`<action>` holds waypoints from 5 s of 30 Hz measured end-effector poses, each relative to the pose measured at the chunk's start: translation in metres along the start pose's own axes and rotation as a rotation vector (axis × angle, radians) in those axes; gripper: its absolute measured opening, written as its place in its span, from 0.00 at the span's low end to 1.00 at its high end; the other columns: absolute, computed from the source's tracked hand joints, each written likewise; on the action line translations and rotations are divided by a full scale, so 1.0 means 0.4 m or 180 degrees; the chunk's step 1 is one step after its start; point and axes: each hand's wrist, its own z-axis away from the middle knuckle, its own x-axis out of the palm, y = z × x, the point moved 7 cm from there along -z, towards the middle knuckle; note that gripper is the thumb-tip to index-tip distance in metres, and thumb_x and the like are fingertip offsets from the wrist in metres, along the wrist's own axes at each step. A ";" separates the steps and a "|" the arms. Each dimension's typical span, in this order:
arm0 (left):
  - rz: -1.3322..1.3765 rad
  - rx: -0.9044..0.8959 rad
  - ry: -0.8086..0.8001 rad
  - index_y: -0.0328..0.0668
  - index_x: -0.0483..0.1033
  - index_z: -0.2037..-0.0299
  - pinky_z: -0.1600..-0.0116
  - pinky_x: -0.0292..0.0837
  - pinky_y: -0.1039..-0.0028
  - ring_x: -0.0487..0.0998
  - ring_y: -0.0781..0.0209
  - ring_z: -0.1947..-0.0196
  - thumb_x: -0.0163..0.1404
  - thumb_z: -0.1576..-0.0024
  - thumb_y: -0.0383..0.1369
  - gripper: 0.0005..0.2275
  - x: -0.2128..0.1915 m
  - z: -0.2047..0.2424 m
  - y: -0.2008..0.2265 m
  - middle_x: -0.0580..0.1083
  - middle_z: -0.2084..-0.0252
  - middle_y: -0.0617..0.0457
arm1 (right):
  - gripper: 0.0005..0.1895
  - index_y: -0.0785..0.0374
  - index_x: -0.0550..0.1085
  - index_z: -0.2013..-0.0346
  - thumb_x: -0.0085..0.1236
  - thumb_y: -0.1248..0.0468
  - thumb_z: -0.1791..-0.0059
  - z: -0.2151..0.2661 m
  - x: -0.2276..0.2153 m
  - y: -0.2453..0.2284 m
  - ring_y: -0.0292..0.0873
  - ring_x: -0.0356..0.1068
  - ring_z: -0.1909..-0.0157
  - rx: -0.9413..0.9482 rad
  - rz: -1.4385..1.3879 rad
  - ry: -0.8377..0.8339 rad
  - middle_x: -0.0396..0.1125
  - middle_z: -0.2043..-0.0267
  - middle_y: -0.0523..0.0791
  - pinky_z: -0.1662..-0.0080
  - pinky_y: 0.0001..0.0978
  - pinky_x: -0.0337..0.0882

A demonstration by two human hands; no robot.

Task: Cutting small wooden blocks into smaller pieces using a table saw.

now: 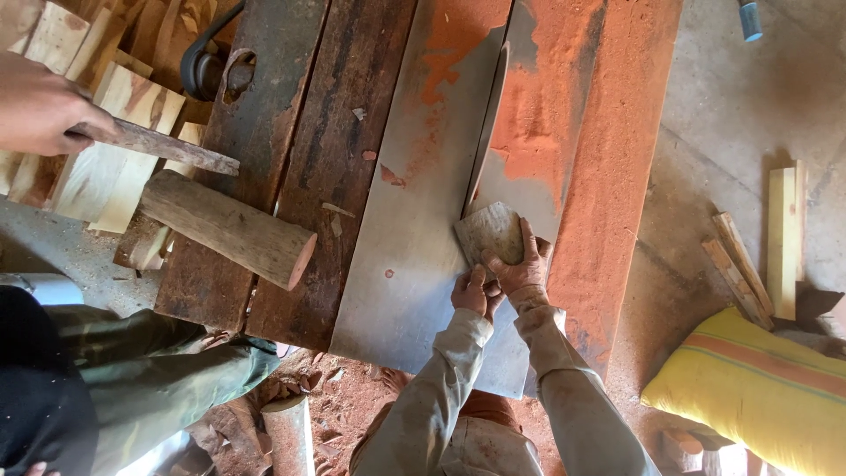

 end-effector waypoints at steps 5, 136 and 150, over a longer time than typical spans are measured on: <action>0.0022 -0.0025 0.0008 0.43 0.73 0.52 0.54 0.87 0.51 0.76 0.55 0.79 0.60 0.40 0.37 0.12 0.012 0.016 0.008 0.74 0.75 0.38 | 0.58 0.35 0.64 0.31 0.76 0.39 0.74 -0.009 0.001 -0.011 0.60 0.65 0.39 -0.0079 -0.0029 -0.0007 0.58 0.42 0.51 0.39 0.49 0.67; -0.0667 0.1186 0.0055 0.28 0.67 0.34 0.43 0.72 0.37 0.67 0.24 0.36 0.67 0.45 0.45 0.35 0.037 -0.024 -0.066 0.64 0.34 0.22 | 0.64 0.55 0.41 0.22 0.62 0.60 0.69 -0.045 0.003 -0.074 0.77 0.58 0.38 -0.1774 0.0517 -0.0749 0.41 0.34 0.57 0.44 0.65 0.71; -0.1219 0.1187 0.0202 0.31 0.74 0.40 0.35 0.65 0.35 0.63 0.24 0.33 0.63 0.42 0.45 0.27 0.072 0.002 -0.026 0.65 0.33 0.26 | 0.64 0.52 0.41 0.22 0.63 0.61 0.69 -0.061 0.004 -0.084 0.79 0.60 0.40 -0.1803 0.0634 -0.0579 0.42 0.34 0.58 0.44 0.66 0.70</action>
